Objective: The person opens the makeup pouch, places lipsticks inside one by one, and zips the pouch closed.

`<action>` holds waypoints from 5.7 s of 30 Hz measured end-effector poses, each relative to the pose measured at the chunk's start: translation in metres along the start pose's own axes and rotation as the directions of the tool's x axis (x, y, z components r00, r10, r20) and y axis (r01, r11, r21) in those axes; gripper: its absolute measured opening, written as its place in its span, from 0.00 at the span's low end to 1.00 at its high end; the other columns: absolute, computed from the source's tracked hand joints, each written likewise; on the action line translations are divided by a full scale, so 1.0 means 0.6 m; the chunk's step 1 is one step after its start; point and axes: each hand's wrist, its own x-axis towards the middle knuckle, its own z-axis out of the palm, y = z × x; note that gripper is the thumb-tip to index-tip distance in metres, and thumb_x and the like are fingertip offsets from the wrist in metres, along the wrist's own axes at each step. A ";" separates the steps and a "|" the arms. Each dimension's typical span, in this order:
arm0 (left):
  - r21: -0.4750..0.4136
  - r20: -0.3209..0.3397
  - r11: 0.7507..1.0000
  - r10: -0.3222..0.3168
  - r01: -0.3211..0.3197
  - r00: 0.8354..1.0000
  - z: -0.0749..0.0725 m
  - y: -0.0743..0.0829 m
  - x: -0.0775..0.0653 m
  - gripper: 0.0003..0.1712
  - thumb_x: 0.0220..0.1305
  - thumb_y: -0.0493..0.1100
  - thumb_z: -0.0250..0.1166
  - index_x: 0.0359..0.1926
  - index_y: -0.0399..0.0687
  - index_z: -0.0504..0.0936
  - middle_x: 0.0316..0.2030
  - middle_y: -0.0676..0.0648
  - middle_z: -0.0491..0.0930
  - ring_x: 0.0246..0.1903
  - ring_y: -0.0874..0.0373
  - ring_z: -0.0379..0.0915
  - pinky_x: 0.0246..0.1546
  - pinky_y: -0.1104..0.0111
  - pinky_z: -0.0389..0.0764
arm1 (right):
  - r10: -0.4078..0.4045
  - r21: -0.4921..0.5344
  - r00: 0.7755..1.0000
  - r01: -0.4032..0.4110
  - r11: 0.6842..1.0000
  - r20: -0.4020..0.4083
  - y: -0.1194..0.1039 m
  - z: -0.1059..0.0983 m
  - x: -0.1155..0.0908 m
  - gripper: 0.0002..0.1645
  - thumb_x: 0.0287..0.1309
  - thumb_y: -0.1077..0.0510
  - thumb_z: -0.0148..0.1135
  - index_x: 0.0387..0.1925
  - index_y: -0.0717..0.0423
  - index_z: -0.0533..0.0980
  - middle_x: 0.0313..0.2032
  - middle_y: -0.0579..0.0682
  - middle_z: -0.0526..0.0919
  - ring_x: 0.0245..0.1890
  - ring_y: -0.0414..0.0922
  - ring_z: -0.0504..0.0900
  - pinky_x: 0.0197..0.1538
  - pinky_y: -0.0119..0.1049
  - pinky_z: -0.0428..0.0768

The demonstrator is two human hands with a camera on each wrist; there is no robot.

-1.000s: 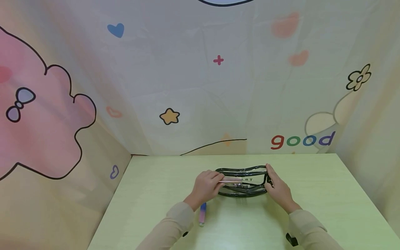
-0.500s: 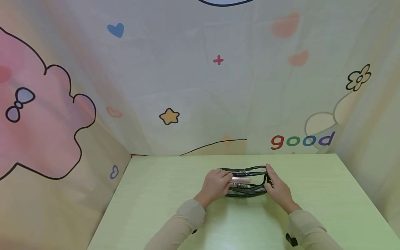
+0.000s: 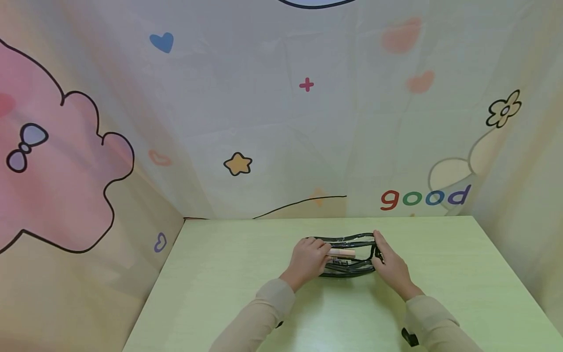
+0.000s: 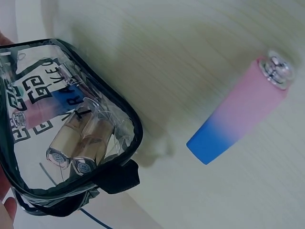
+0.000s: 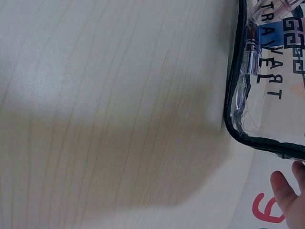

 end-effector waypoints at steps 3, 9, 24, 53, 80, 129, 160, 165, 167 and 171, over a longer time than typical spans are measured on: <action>0.014 0.012 1.000 0.005 -0.005 1.000 0.004 0.002 0.002 0.10 0.54 0.54 0.60 0.36 0.59 0.79 0.33 0.59 0.79 0.34 0.64 0.74 0.38 0.72 0.74 | 0.003 -0.001 1.000 -0.003 1.000 -0.001 0.000 0.000 0.000 0.40 0.53 0.62 0.45 0.67 0.58 0.45 0.66 0.59 0.50 0.63 0.60 0.56 0.38 0.46 0.74; 0.025 0.056 1.000 -0.002 0.000 0.998 0.005 0.008 0.008 0.12 0.56 0.55 0.58 0.39 0.60 0.79 0.35 0.60 0.79 0.36 0.64 0.74 0.41 0.71 0.74 | 0.015 0.005 1.000 -0.015 1.000 0.000 -0.002 0.000 0.000 0.40 0.52 0.62 0.45 0.67 0.56 0.45 0.66 0.58 0.50 0.63 0.60 0.56 0.35 0.42 0.73; 0.041 0.034 0.999 -0.014 0.012 0.999 0.012 0.018 0.011 0.10 0.53 0.55 0.61 0.36 0.61 0.80 0.33 0.59 0.78 0.35 0.65 0.74 0.39 0.72 0.75 | 0.022 0.025 1.000 -0.023 0.999 0.009 -0.006 -0.001 0.001 0.40 0.52 0.63 0.45 0.67 0.58 0.46 0.67 0.59 0.49 0.63 0.60 0.54 0.50 0.55 0.69; -0.011 0.063 1.000 -0.010 0.011 0.998 0.006 0.013 0.007 0.08 0.56 0.47 0.56 0.35 0.61 0.81 0.33 0.60 0.79 0.35 0.65 0.74 0.40 0.72 0.74 | 0.021 0.012 1.000 -0.021 1.000 0.005 -0.007 0.000 -0.002 0.40 0.52 0.62 0.45 0.67 0.58 0.46 0.66 0.59 0.50 0.62 0.60 0.56 0.30 0.39 0.71; -0.084 -0.186 0.988 0.111 -0.128 0.976 0.010 -0.062 -0.048 0.15 0.62 0.46 0.49 0.45 0.51 0.78 0.43 0.51 0.79 0.41 0.61 0.76 0.43 0.71 0.75 | 0.013 -0.008 1.000 -0.013 1.000 0.004 0.001 0.003 0.000 0.40 0.53 0.63 0.46 0.67 0.56 0.44 0.66 0.60 0.51 0.62 0.60 0.56 0.39 0.48 0.74; -0.142 0.053 0.977 0.168 -0.159 0.984 0.035 -0.083 -0.217 0.25 0.49 0.47 0.62 0.51 0.56 0.75 0.53 0.51 0.74 0.47 0.59 0.74 0.44 0.67 0.74 | 0.011 0.020 1.000 -0.011 1.000 0.004 -0.002 0.002 -0.002 0.39 0.54 0.63 0.45 0.67 0.57 0.44 0.66 0.60 0.50 0.62 0.61 0.56 0.20 0.32 0.62; -0.135 0.317 0.974 0.216 -0.182 0.923 0.034 -0.080 -0.231 0.17 0.55 0.51 0.55 0.47 0.65 0.77 0.52 0.55 0.74 0.47 0.61 0.73 0.45 0.66 0.74 | 0.007 0.008 1.000 -0.007 1.000 0.005 0.000 0.005 -0.001 0.39 0.54 0.62 0.44 0.67 0.57 0.44 0.67 0.58 0.49 0.63 0.60 0.55 0.23 0.33 0.62; -0.126 0.307 0.973 0.223 -0.193 0.925 0.034 -0.080 -0.232 0.15 0.56 0.52 0.56 0.46 0.64 0.78 0.49 0.57 0.76 0.45 0.62 0.74 0.43 0.67 0.75 | 0.004 0.007 1.000 -0.004 1.000 0.006 0.000 0.005 -0.002 0.39 0.54 0.62 0.43 0.67 0.57 0.43 0.67 0.59 0.49 0.63 0.61 0.55 0.26 0.34 0.64; -0.129 0.298 0.972 0.226 -0.195 0.928 0.033 -0.081 -0.232 0.15 0.56 0.52 0.57 0.45 0.63 0.78 0.48 0.58 0.77 0.44 0.63 0.74 0.42 0.68 0.75 | 0.004 0.008 1.000 -0.004 1.000 0.006 0.000 0.005 -0.002 0.39 0.54 0.62 0.43 0.67 0.57 0.44 0.67 0.59 0.49 0.63 0.61 0.55 0.25 0.34 0.64; -0.137 0.296 0.971 0.231 -0.198 0.927 0.034 -0.080 -0.232 0.14 0.55 0.51 0.59 0.44 0.61 0.79 0.45 0.58 0.78 0.42 0.63 0.74 0.41 0.69 0.75 | 0.004 0.011 1.000 -0.004 1.000 0.005 0.000 0.005 -0.002 0.39 0.54 0.62 0.44 0.67 0.58 0.44 0.67 0.58 0.48 0.63 0.61 0.55 0.25 0.33 0.63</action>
